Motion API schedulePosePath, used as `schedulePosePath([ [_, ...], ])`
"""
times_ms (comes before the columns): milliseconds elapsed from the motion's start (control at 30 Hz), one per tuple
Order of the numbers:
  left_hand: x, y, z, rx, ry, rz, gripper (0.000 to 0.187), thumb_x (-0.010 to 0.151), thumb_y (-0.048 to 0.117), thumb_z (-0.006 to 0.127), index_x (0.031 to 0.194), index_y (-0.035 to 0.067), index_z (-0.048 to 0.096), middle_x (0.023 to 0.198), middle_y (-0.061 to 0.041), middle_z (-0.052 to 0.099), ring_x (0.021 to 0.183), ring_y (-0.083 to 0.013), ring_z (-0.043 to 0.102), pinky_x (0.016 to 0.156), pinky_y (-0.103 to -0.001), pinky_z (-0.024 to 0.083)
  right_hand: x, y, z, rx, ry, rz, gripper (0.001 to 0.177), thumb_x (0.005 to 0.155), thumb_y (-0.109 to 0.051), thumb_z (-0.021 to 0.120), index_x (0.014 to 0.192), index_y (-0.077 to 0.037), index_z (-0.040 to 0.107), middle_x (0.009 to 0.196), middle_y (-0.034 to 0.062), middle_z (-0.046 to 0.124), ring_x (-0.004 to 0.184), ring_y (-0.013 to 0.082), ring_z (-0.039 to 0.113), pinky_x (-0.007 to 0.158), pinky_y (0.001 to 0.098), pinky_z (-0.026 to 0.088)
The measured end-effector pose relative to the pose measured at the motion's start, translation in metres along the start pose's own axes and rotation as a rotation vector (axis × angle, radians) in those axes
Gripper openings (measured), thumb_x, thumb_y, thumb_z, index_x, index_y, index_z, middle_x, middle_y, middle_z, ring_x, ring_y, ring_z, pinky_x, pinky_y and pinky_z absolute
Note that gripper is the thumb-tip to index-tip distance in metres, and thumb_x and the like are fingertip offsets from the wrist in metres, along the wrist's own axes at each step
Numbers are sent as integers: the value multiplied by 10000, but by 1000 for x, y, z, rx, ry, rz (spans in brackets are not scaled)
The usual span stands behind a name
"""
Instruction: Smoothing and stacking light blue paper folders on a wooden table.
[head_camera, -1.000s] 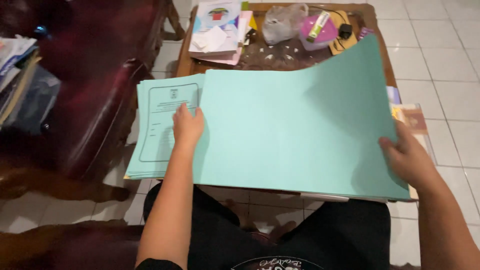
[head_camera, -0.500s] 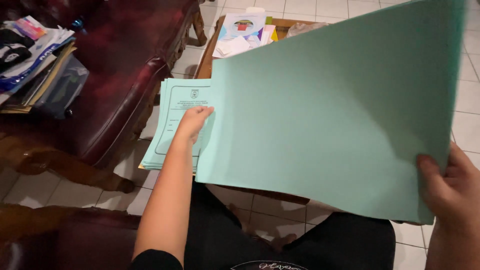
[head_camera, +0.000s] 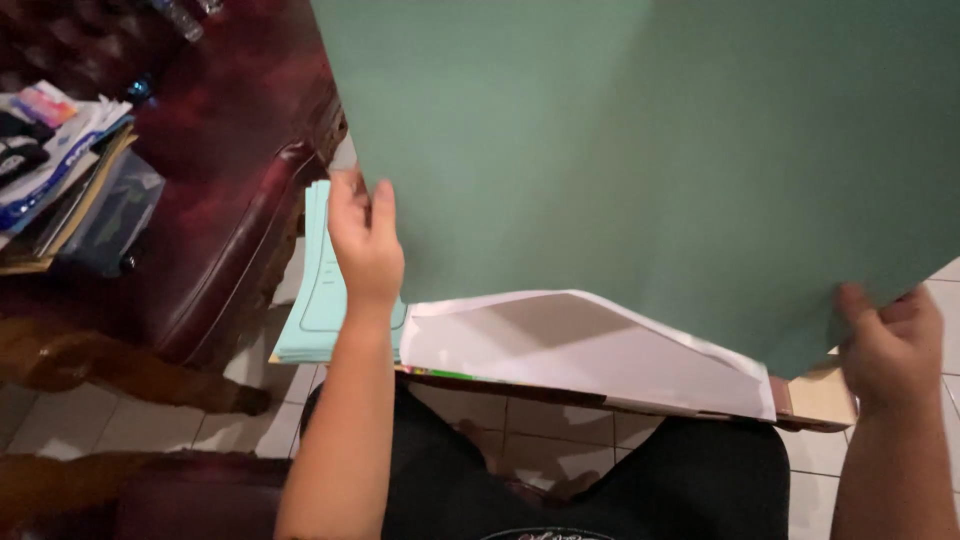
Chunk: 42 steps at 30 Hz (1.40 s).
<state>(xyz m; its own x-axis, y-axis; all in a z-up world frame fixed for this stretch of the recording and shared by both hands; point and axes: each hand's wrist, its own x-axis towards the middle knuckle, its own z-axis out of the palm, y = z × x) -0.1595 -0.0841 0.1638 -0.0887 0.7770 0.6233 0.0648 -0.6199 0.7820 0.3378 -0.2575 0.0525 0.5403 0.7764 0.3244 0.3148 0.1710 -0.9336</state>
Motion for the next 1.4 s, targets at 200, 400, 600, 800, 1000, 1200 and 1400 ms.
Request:
schedulePosePath([
  [200, -31, -20, 7, -182, 112, -72, 299, 971, 58, 474, 1266, 95, 504, 1009, -45, 641, 944, -117, 540, 849, -267, 429, -9, -28, 15, 363, 229, 227, 309, 1129, -417, 496, 1396, -275, 561, 1350, -72, 673, 1162, 122, 687, 953, 317, 618],
  [400, -23, -24, 21, -33, 57, 110, 329, 1053, 283, 582, 1291, 56, 555, 1094, -58, 626, 1013, -181, 611, 908, -341, 520, -6, -48, 33, 227, 147, -142, 362, 1160, -77, 447, 1523, -80, 454, 1485, 120, 576, 1332, 252, 599, 1217, 426, 519],
  [600, -4, 10, 25, 56, 110, 56, 218, 1087, 230, 530, 1195, 46, 574, 798, 57, 483, 640, -46, 350, 582, -211, 336, -11, -85, 42, -80, 59, -459, 381, 1149, 56, 407, 1522, -17, 387, 1501, 221, 454, 1430, 436, 453, 1205, 592, 374],
  [800, -7, -12, 3, -47, 16, -2, 700, 967, 346, 710, 1468, 3, 361, 1399, -116, 530, 1298, -227, 529, 1148, -354, 438, -3, -58, 29, 173, 13, -274, 486, 1127, -42, 373, 1609, -68, 322, 1603, 178, 414, 1474, 368, 430, 1263, 515, 369],
  [1000, 1, -5, 10, 31, 19, -111, 414, 1020, 262, 621, 1350, 20, 560, 1318, -95, 659, 1262, -222, 608, 1133, -344, 446, 3, -31, 28, -159, 314, -153, 366, 1256, -253, 583, 1384, -11, 340, 1347, 255, 489, 1204, 377, 513, 890, 558, 448],
  [1200, 11, 19, 2, -78, 16, -69, 365, 1003, 246, 672, 1301, 59, 574, 1246, -69, 687, 1173, -189, 652, 1059, -315, 520, 29, -14, -10, -462, 333, -275, 519, 1393, -403, 575, 1365, 103, 690, 1279, 238, 677, 1154, 308, 631, 873, 472, 492],
  [1400, -1, 40, 9, -59, -23, -56, 551, 966, 123, 692, 1452, 62, 441, 1367, -96, 608, 1279, -227, 601, 1158, -364, 469, 10, -52, 8, -262, 165, -314, 422, 1278, -175, 504, 1518, 172, 511, 1479, 312, 562, 1333, 408, 553, 1064, 475, 454],
])
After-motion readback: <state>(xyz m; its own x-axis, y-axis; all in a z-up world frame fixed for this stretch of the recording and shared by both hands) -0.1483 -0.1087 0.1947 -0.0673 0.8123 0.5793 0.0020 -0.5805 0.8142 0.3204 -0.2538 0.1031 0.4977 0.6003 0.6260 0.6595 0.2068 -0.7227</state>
